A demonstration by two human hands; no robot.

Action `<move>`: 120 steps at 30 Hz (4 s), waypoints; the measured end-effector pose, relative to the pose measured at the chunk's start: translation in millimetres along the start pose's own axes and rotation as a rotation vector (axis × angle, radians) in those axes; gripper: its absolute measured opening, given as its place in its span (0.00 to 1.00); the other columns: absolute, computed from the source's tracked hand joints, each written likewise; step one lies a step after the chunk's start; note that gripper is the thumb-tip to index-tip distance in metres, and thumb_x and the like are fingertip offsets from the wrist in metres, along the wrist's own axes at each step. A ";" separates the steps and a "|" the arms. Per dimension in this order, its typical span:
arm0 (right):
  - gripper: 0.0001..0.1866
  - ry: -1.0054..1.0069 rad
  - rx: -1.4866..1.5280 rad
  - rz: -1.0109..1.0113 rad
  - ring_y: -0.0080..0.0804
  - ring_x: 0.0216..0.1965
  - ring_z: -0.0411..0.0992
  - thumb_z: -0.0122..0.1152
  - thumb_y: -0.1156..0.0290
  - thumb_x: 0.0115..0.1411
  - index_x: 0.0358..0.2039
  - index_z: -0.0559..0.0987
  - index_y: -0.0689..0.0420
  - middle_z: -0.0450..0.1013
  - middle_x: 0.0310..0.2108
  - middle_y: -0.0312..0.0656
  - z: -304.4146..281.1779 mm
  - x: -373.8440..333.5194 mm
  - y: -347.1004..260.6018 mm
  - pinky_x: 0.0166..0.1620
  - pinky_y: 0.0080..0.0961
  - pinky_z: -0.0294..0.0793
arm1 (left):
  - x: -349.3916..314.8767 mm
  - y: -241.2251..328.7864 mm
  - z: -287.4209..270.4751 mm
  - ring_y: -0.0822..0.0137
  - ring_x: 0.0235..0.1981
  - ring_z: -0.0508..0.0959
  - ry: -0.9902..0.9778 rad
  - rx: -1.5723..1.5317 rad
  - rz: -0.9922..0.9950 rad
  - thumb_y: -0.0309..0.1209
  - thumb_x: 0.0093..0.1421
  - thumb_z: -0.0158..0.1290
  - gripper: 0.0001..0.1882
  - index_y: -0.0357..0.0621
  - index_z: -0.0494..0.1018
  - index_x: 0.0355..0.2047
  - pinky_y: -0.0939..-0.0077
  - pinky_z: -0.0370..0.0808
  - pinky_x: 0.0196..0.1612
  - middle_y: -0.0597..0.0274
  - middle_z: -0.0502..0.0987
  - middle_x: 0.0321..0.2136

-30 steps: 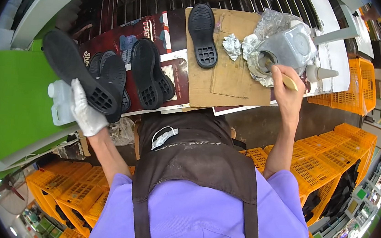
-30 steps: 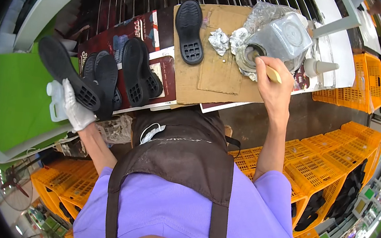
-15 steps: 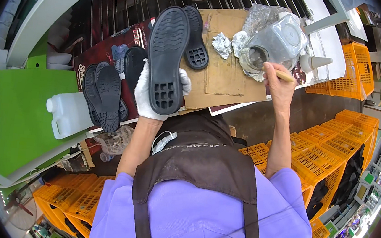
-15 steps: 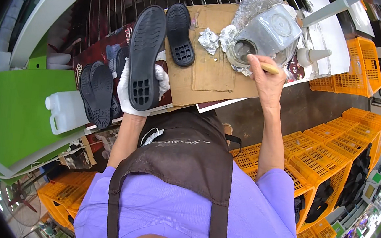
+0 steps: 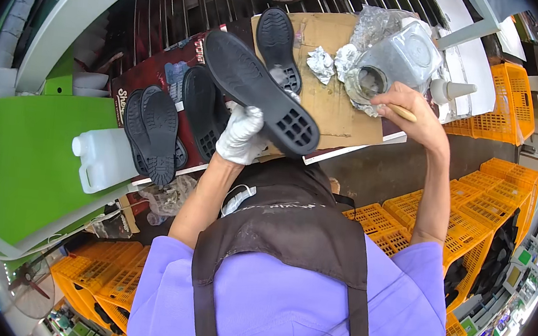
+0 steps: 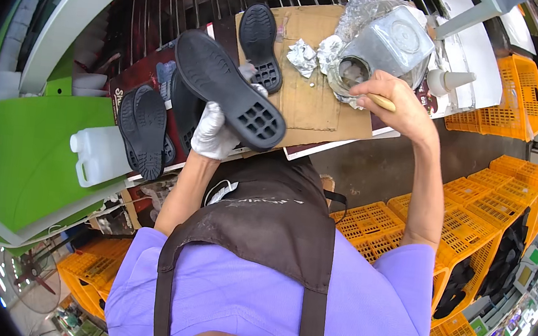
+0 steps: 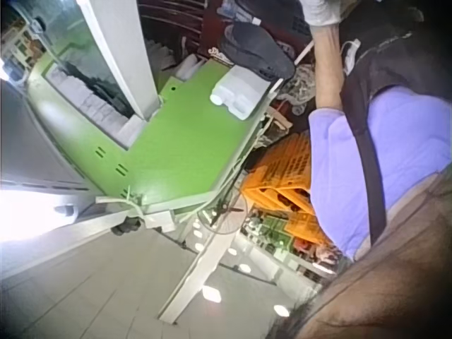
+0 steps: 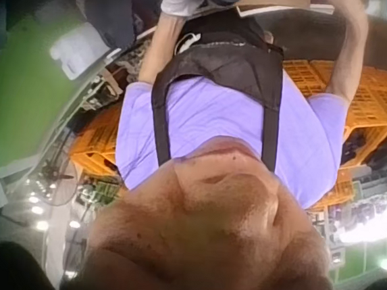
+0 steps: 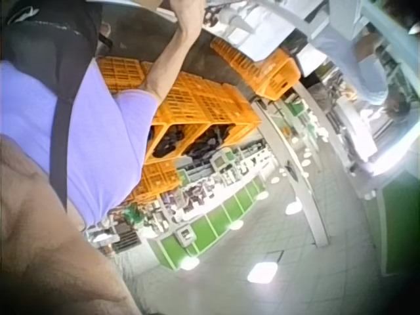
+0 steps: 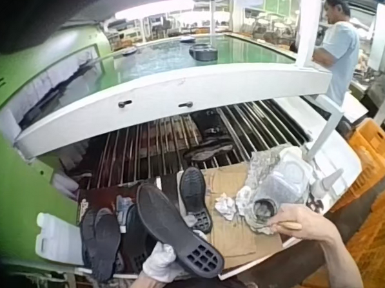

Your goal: The person applies a white adhesive substance to the soles of black shoes using a brush. They repeatedly dip the brush into a container and spread the glue across the textured surface of the shoe soles, handling multiple shoes one at a time.

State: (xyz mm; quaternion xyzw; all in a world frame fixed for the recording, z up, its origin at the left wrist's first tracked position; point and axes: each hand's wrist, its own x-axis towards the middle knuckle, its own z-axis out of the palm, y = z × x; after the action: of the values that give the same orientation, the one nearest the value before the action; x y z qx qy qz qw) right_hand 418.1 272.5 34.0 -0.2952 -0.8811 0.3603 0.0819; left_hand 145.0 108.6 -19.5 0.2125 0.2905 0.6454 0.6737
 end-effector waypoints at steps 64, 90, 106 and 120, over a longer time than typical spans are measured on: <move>0.19 0.767 0.144 -0.513 0.33 0.21 0.74 0.71 0.66 0.45 0.35 0.77 0.64 0.75 0.23 0.44 104.8 35.9 -127.8 0.24 0.22 0.73 | 16.7 8.9 12.4 0.65 0.58 0.62 -0.086 0.204 0.320 0.28 0.55 0.55 0.34 0.36 0.52 0.59 0.70 0.58 0.61 0.53 0.59 0.58; 0.15 0.738 0.291 -0.609 0.31 0.18 0.73 0.67 0.67 0.51 0.34 0.75 0.64 0.74 0.20 0.42 124.6 49.3 -138.2 0.21 0.22 0.72 | 21.9 -8.1 2.4 0.66 0.46 0.68 -0.072 0.219 0.236 0.30 0.56 0.52 0.19 0.39 0.63 0.47 0.71 0.66 0.50 0.55 0.67 0.45; 0.14 0.645 0.214 -0.736 0.32 0.16 0.73 0.60 0.67 0.55 0.29 0.76 0.68 0.73 0.16 0.42 114.8 52.8 -146.7 0.19 0.22 0.72 | 23.3 -19.6 -1.5 0.66 0.38 0.72 -0.187 0.692 0.254 0.31 0.54 0.53 0.12 0.41 0.68 0.38 0.71 0.69 0.42 0.56 0.71 0.36; 0.13 0.465 0.234 -0.777 0.31 0.18 0.72 0.68 0.72 0.46 0.31 0.77 0.64 0.74 0.20 0.42 93.4 51.1 -141.2 0.21 0.22 0.71 | 8.1 -17.8 -8.7 0.66 0.31 0.74 -0.631 1.299 0.131 0.33 0.52 0.53 0.08 0.42 0.73 0.30 0.70 0.71 0.35 0.58 0.75 0.28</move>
State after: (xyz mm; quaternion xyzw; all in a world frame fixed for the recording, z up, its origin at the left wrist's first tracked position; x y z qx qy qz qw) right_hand 278.1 167.3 59.0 -0.0049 -0.8382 0.3241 0.4387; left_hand 152.5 114.5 -38.7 0.7630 0.3937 0.2893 0.4233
